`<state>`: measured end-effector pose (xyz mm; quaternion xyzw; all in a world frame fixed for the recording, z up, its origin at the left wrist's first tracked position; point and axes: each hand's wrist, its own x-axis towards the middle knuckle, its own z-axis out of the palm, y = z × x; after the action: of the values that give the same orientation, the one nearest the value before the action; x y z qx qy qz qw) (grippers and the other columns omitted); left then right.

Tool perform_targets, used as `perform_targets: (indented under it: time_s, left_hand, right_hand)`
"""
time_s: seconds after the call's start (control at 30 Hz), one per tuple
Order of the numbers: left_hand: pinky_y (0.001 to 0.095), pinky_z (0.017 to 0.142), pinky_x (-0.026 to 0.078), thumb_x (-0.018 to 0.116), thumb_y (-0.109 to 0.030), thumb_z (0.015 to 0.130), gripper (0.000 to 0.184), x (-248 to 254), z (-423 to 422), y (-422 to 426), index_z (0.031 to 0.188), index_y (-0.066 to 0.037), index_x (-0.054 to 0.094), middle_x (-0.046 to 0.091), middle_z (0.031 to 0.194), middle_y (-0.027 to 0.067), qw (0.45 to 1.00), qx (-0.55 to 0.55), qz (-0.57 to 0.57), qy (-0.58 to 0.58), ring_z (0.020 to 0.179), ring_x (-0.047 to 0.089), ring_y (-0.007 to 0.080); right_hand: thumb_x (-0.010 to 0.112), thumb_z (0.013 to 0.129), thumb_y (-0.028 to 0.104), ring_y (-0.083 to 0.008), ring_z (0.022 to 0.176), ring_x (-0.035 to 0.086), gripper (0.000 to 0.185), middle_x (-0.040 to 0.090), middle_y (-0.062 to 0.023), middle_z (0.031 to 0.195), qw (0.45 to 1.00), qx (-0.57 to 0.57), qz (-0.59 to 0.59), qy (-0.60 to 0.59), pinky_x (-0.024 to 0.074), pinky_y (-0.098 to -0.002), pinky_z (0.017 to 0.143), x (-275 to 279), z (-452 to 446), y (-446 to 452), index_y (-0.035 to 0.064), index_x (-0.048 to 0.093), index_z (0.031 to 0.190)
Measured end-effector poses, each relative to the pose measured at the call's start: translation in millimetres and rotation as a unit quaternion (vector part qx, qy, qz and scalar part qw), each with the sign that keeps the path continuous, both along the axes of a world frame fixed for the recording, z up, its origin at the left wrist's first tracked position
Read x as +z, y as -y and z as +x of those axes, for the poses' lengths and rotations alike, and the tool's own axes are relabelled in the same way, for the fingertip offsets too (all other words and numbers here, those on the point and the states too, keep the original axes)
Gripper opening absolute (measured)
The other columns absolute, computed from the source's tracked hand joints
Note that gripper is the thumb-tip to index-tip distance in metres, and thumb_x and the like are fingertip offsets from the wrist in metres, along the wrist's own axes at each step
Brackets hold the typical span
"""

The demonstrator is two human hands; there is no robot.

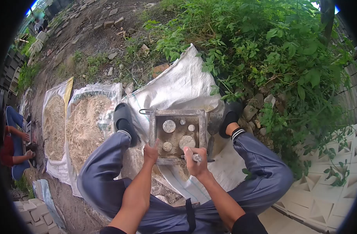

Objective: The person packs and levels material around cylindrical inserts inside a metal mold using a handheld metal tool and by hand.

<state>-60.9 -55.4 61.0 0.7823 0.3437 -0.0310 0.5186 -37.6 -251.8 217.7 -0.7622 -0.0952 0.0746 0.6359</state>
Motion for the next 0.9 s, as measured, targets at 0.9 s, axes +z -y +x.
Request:
perform_targets:
  time_s: [0.9]
  left_hand:
    - [0.0404, 0.092, 0.042, 0.044, -0.056, 0.092, 0.065, -11.7, -5.2, 0.1, 0.116, 0.003, 0.057, 0.062, 0.108, 0.0261, 0.999, 0.020, 0.005, 0.049, 0.107, 0.056, 0.0407]
  right_hand:
    - [0.028, 0.100, 0.037, -0.0150, 0.070, 0.043, 0.042, 0.046, -0.0072, 0.081, 0.996, 0.061, 0.010, 0.059, 0.0375, -0.0286, 0.064, -7.1, -21.1, -25.1, 0.0003, 0.048, 0.097]
